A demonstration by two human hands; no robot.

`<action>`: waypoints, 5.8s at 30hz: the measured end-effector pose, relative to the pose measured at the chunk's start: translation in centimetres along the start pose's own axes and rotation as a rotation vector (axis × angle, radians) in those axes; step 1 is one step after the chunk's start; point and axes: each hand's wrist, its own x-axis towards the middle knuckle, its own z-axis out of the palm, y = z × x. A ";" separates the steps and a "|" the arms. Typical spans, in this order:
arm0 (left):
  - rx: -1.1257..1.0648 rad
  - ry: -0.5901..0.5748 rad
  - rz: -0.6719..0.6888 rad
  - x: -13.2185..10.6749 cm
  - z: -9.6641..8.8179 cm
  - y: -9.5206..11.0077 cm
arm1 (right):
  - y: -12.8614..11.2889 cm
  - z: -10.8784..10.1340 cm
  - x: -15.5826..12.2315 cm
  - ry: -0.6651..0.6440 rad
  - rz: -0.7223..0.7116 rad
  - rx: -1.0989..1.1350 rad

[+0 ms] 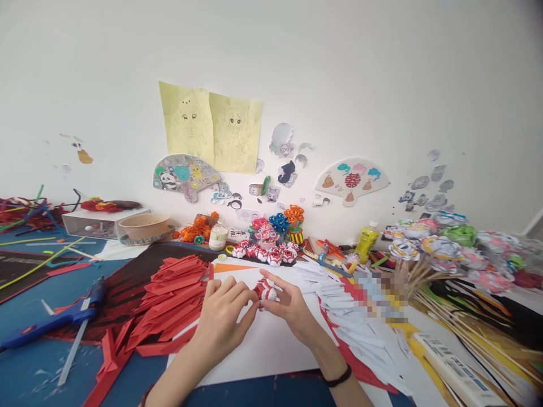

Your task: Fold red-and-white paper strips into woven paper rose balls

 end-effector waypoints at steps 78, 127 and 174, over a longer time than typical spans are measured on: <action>-0.171 -0.116 0.065 0.0 0.1 -1.1 | 0.1 -0.4 -0.2 -0.044 -0.015 -0.066; -0.200 -0.049 -0.026 0.0 -0.8 -0.2 | -0.4 -0.1 -0.4 -0.107 -0.047 0.038; -0.042 -0.086 0.061 -0.6 0.1 0.0 | -0.3 -0.2 -0.1 -0.081 -0.048 0.022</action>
